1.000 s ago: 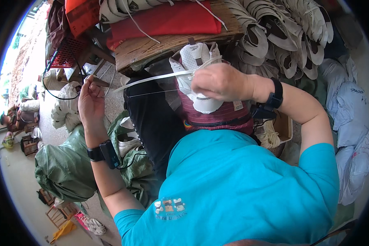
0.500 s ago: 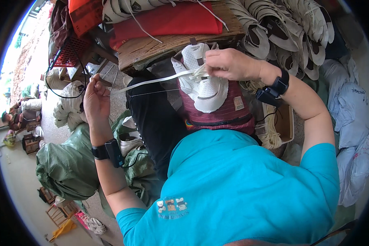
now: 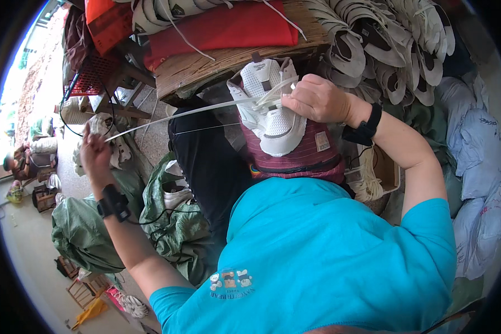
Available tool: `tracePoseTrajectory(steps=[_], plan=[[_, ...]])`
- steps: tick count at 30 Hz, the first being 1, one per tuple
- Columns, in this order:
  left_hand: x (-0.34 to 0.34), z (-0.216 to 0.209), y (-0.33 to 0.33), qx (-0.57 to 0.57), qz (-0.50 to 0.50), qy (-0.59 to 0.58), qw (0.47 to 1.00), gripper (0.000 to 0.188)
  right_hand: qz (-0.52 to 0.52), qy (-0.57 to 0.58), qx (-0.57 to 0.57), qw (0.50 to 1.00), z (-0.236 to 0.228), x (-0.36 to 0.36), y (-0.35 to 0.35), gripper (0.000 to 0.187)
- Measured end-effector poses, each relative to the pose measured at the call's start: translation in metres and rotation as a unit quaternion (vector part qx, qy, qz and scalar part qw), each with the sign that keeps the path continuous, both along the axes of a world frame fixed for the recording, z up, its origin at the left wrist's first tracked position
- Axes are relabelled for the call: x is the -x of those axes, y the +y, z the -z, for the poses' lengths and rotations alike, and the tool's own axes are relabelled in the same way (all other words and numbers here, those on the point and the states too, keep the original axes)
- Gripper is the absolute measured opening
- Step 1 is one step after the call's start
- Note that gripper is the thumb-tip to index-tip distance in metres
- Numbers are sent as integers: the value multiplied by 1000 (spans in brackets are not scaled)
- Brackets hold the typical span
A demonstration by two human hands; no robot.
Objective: The person sits on the floor and laces a white sneaker by hand. They thread the laces through the eyelets, pull them tight, and tie a knot. The person then picks up a second shoe and begins the same lacing process.
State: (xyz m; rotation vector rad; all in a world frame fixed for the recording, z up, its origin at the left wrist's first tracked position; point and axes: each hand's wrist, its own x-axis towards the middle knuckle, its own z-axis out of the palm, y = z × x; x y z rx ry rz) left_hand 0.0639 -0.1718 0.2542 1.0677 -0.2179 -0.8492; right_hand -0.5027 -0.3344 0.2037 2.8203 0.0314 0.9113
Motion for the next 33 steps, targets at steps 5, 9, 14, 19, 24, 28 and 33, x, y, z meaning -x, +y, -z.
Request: tracePoseTrajectory(steps=[5, 9, 14, 19, 24, 28, 33], plan=[[-7, 8, -5, -27, -33, -46, 998, 24, 74, -42, -121, 989, -7, 4, 0, 24], [30, 28, -26, -31, 17, -42, 998, 27, 193, -114, -327, 918, -47, 33, -14, 26], [39, 28, -18, 3, 10, -29, 1000, 27, 169, -367, -641, 653, -109, 95, -64, 53], [25, 17, -7, -8, -5, -18, 1000, 22, 224, -423, -558, 677, -146, 271, -172, 26], [12, 39, -1, -28, -58, -69, 996, 22, 290, -569, -502, 583, -126, 352, -198, 30], [93, 42, -14, -67, -19, -248, 966, 27, 305, -337, -604, 655, -73, 198, -129, 30], [227, 20, -49, -45, 184, -252, 949, 24, 230, -128, -710, 653, -35, 41, -28, 38]])
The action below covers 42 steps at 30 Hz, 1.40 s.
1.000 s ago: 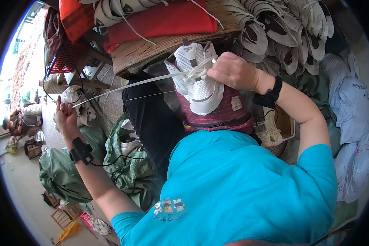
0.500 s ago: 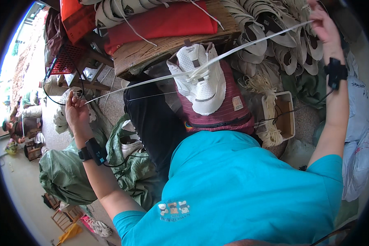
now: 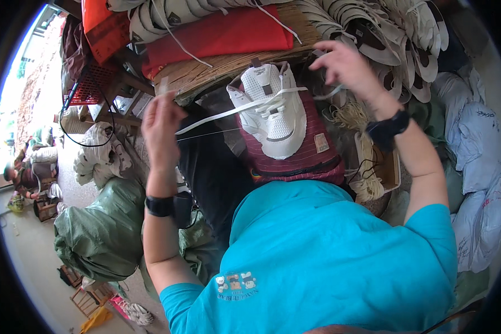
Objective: The person sits on the floor and laces a white sneaker by hand. They thread the laces through the eyelets, pull them tight, and tie a knot. The person then picks up a second shoe and begins the same lacing process.
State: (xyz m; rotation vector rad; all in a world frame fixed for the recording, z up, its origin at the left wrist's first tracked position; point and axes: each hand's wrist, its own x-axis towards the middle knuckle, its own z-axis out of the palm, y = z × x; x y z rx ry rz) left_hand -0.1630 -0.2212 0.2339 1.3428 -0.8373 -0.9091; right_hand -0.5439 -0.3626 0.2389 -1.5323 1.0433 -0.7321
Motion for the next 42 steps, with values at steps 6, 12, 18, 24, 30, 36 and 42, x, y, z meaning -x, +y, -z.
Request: tracePoseTrajectory(steps=[6, 12, 18, 24, 30, 36, 42], plan=[[74, 28, -9, -71, 144, 20, 987, 22, -53, 42, 109, 992, 24, -50, 30, 5], [95, 29, 1, -99, 191, -7, 977, 27, -105, 170, 200, 959, 17, -47, 36, 9], [95, 19, 4, -156, 180, -69, 969, 30, -118, 295, 400, 859, 6, -60, 40, 9], [94, 33, 4, -152, 178, -40, 971, 26, -171, 388, 574, 700, -1, -72, 50, 10], [92, 43, -5, -72, 130, -242, 959, 22, -215, 355, 536, 735, 0, -67, 40, 14], [97, 13, -11, -5, 180, -592, 786, 14, -252, 346, 541, 725, -19, -63, 23, 18], [75, -17, -35, 26, 306, -492, 815, 28, -404, 345, 378, 758, -34, -75, -18, 29]])
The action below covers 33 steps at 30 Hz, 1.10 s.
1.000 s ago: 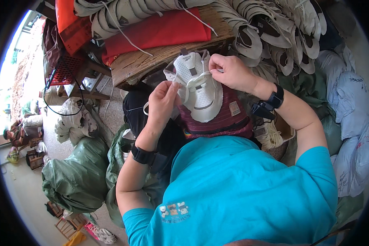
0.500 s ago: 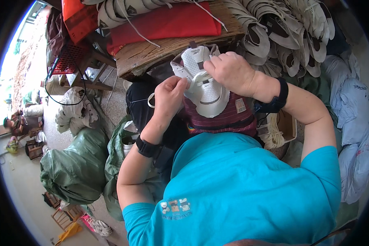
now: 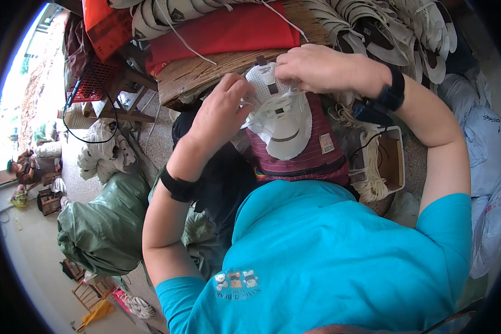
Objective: The person sits on the floor and laces a white sneaker by hand. They thread the laces through the eyelets, pull them tight, and tie a knot. The person then picks up a second shoe and begins the same lacing process.
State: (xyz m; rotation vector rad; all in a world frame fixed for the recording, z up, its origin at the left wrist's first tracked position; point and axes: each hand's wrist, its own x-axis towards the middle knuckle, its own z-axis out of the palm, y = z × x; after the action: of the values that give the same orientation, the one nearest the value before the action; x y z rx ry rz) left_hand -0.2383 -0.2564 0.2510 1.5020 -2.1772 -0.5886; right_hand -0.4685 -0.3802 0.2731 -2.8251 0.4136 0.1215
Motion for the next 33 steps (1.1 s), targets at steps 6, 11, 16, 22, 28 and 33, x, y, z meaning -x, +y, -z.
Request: tracePoseTrajectory(steps=[6, 11, 16, 22, 28, 33], plan=[[-20, -2, -14, -76, 44, 0, 996, 26, 80, 90, -90, 989, -9, -4, -8, 23], [-28, 5, -22, -120, 65, 86, 987, 21, 150, 74, -277, 946, 20, 4, -28, 26], [-24, 17, -20, -94, 26, 70, 993, 21, 263, 18, -313, 913, 34, -8, -8, 33], [-13, 23, -18, -94, 2, 52, 994, 22, 404, -69, -477, 778, 33, -11, 1, 27], [-1, 47, -7, -118, -154, 231, 953, 20, 222, -127, -237, 937, 40, 6, 8, 22], [18, 28, 2, -111, -249, 392, 879, 24, 206, -109, -138, 963, 37, -1, 18, 19]])
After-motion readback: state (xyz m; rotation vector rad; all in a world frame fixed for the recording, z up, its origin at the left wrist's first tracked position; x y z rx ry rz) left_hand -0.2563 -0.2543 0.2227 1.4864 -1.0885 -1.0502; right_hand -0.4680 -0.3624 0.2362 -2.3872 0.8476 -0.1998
